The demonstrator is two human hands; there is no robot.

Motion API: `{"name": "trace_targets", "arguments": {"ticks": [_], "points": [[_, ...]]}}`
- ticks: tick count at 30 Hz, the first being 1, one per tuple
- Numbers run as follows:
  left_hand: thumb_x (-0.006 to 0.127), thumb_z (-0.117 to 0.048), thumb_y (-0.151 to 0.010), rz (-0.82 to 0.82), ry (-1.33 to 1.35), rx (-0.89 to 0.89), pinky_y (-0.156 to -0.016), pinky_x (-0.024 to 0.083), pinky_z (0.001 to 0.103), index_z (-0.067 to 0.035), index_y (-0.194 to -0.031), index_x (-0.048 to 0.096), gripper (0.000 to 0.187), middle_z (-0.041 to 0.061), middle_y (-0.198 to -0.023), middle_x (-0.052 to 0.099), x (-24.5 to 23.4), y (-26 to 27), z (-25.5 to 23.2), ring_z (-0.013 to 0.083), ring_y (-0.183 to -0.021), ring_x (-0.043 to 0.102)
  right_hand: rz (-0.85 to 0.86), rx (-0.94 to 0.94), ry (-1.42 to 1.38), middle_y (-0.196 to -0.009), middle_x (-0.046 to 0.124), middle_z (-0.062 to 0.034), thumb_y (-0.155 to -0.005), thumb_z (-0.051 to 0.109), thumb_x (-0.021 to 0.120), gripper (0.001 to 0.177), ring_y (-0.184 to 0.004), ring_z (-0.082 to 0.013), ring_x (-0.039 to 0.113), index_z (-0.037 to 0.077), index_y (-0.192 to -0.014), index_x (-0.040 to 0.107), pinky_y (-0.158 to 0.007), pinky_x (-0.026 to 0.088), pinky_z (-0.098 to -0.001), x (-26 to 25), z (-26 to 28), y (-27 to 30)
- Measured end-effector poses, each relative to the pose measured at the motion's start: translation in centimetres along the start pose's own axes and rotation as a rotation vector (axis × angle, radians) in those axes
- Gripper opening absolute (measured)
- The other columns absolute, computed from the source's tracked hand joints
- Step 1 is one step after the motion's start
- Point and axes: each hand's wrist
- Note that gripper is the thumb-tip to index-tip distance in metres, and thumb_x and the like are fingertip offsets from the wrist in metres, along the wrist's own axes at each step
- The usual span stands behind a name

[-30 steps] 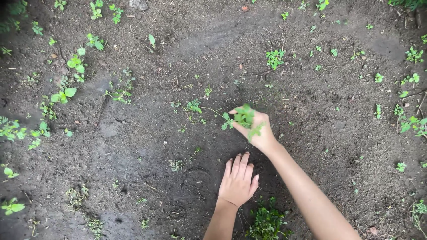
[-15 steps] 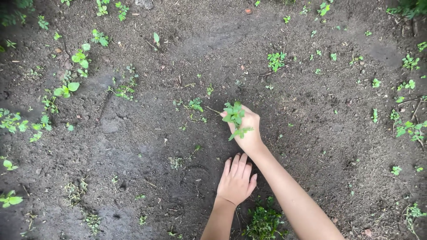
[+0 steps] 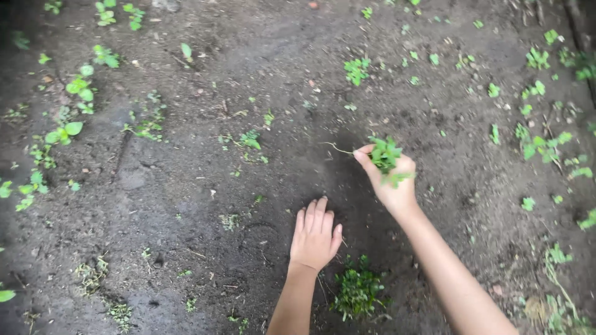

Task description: The person repeatedly pulls small weeds and seedlings from bare soil by hand and gathers them into a growing pile. The hands work across a patch of dark soil with scattered green plants, removing unwanted growth and accumulating the pulled material.

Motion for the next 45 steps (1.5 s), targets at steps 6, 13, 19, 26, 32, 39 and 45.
{"name": "trace_targets", "arguments": {"ticks": [6,13,19,26,32,39,45], "points": [[0.045,-0.036,-0.102,-0.018,-0.010,0.028,-0.102,0.045,0.052,-0.006,-0.110,0.059,0.034,0.021,-0.137,0.056,0.5,0.1,0.1,0.0378,-0.125,0.057,0.035,0.168,0.180,-0.085,0.078,-0.0106,-0.086,0.016,0.087,0.013,-0.083,-0.0287,0.076,0.016,-0.098,0.081,-0.079,0.057,-0.0416,-8.6,-1.8,6.6],[0.046,-0.036,-0.102,-0.040,-0.036,0.050,-0.101,0.046,0.050,-0.010,-0.106,0.058,0.028,0.017,-0.137,0.057,0.1,0.4,-0.3,0.0353,-0.123,0.057,0.129,0.091,0.160,-0.086,0.075,-0.0190,-0.080,0.012,0.085,0.024,-0.084,-0.0366,0.074,0.004,-0.098,0.071,-0.075,0.059,-0.0464,-9.3,-0.4,17.5],[0.056,-0.025,-0.102,-0.031,0.029,0.026,-0.103,0.043,0.055,-0.005,-0.114,0.058,0.024,0.019,-0.143,0.051,-0.9,0.7,-1.0,0.0417,-0.128,0.052,0.641,0.005,0.118,-0.145,0.052,-0.0208,-0.075,-0.020,0.075,0.078,-0.129,-0.0369,0.062,-0.002,-0.146,0.048,-0.117,0.050,-0.0439,-11.5,3.8,23.0],[0.053,-0.022,-0.107,-0.178,0.248,-0.206,-0.101,0.037,0.052,-0.005,-0.104,0.058,0.018,0.018,-0.138,0.053,-1.7,-1.4,-6.8,0.0392,-0.121,0.048,0.532,-0.063,0.148,-0.147,0.051,-0.0168,-0.095,0.001,0.064,0.053,-0.116,-0.0376,0.066,0.003,-0.147,0.051,-0.098,0.054,-0.0485,-18.0,4.5,24.5],[0.034,-0.042,-0.105,0.161,1.656,-0.986,-0.105,0.049,0.049,-0.007,-0.121,0.058,0.045,0.021,-0.138,0.065,-7.6,-9.8,-18.1,0.0389,-0.120,0.066,0.447,-0.034,0.232,-0.140,0.057,-0.0143,-0.099,0.014,0.065,0.042,-0.122,-0.0331,0.064,0.007,-0.139,0.058,-0.103,0.053,-0.0468,-27.6,5.4,24.6],[0.030,-0.052,-0.099,0.673,1.833,-1.092,-0.113,0.041,0.055,-0.004,-0.150,0.043,0.071,0.021,-0.153,0.056,-11.4,-14.6,-34.9,0.0408,-0.130,0.058,-0.316,-0.399,0.080,-0.132,0.066,-0.0249,-0.106,0.043,0.037,0.059,-0.127,-0.0427,0.063,-0.006,-0.130,0.060,-0.113,0.045,-0.0531,-34.8,13.7,24.2],[0.064,-0.053,-0.085,0.825,2.279,-0.848,-0.117,0.039,0.058,-0.009,-0.127,0.061,0.061,0.022,-0.151,0.058,-8.0,-13.5,-38.8,0.0396,-0.141,0.054,-0.183,-0.351,0.931,-0.173,0.046,0.0048,-0.097,0.068,0.029,0.076,-0.167,-0.0226,0.032,0.030,-0.163,0.040,-0.134,-0.001,-0.0587,-34.5,6.6,31.2]]}}
Point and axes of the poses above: each hand's wrist, its own y-axis away from the middle knuckle, its own x-axis out of the palm, z = x × y
